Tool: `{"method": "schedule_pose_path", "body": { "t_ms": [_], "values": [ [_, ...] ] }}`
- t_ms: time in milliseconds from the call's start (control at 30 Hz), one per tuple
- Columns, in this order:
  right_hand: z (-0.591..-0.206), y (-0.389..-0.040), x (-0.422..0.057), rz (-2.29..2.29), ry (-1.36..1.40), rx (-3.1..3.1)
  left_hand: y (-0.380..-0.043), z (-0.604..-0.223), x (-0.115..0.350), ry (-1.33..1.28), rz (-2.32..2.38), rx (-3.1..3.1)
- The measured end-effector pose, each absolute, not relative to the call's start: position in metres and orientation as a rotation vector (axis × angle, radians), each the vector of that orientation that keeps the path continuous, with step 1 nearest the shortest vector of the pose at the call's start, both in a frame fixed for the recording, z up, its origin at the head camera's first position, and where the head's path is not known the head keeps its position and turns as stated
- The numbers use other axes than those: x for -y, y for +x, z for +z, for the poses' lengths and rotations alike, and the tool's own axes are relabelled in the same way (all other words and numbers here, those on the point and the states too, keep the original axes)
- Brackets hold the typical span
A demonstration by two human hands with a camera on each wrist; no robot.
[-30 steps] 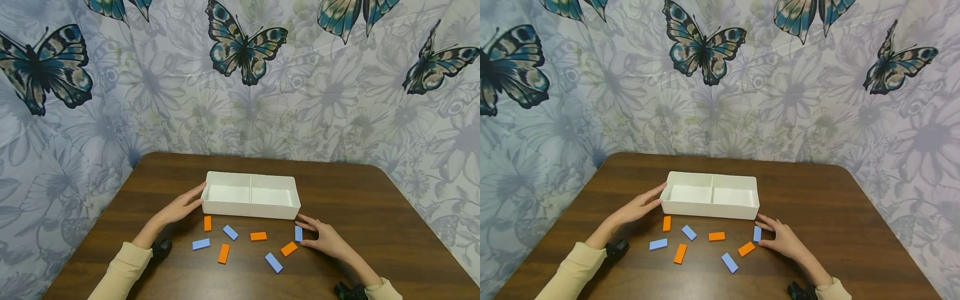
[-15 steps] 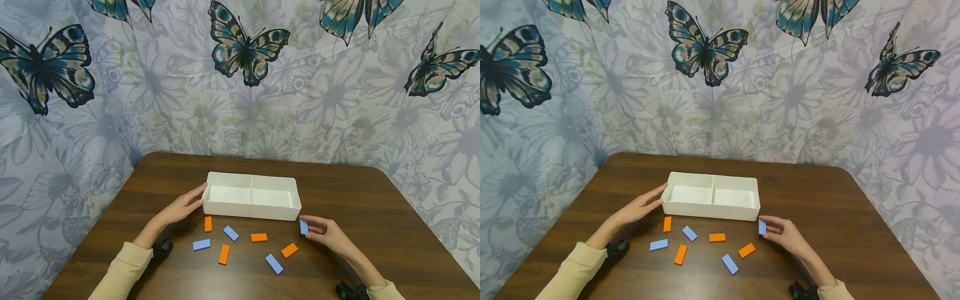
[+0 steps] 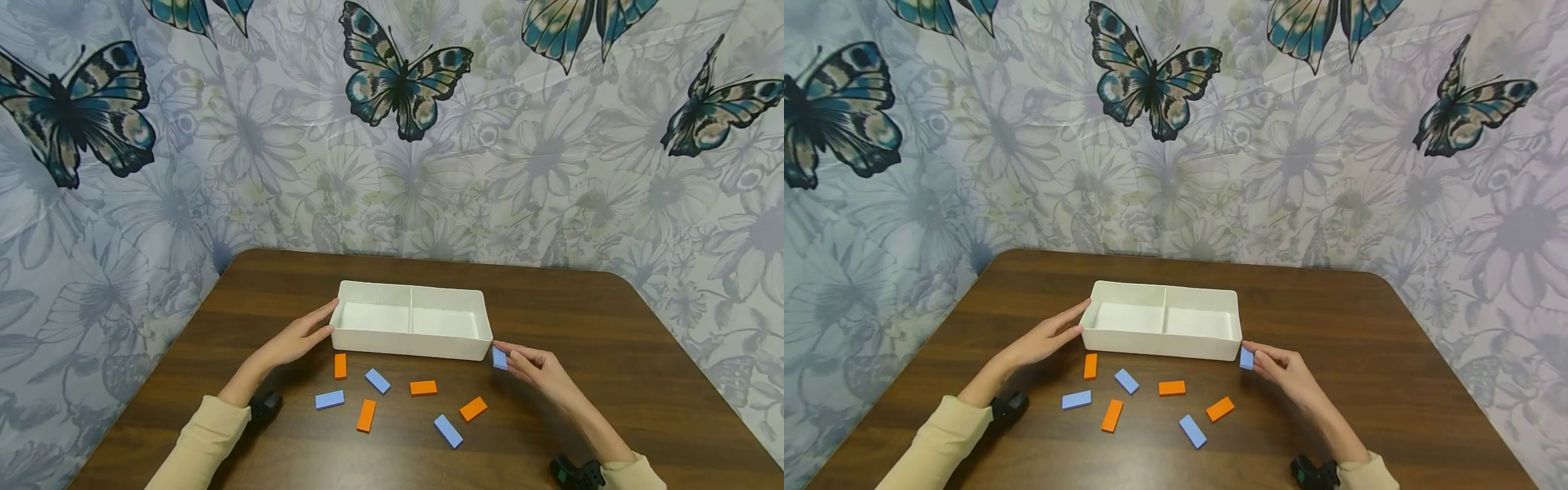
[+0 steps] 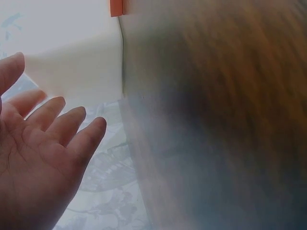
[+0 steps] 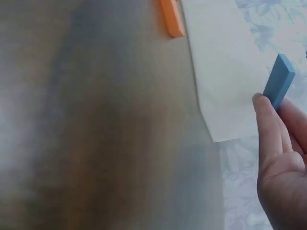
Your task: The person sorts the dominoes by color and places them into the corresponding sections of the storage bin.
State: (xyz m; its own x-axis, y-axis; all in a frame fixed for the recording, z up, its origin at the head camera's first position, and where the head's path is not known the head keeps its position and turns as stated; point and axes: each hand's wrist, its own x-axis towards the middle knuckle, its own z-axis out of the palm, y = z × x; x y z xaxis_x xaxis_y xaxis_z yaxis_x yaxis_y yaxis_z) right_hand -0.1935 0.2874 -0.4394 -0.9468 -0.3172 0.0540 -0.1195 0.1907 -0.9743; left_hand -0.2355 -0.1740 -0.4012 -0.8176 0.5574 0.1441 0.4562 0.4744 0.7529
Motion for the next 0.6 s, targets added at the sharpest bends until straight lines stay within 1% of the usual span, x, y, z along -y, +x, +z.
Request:
{"method": "schedule_pose_path", "body": {
  "t_ms": [233, 367, 600],
  "values": [
    [-0.419, -0.204, -0.276, -2.017, -0.180, -2.266, -0.234, -0.402, 0.174, 0.901, 1.271, -2.590],
    [-0.405, -0.217, -0.263, -2.167, -0.145, -2.118, -0.237, -0.405, 0.175, 0.910, 1.270, -2.601],
    [-0.396, -0.252, -0.231, -2.288, -0.099, -1.866, -0.253, -0.433, 0.181, 0.916, 1.287, -2.612]
  ]
}}
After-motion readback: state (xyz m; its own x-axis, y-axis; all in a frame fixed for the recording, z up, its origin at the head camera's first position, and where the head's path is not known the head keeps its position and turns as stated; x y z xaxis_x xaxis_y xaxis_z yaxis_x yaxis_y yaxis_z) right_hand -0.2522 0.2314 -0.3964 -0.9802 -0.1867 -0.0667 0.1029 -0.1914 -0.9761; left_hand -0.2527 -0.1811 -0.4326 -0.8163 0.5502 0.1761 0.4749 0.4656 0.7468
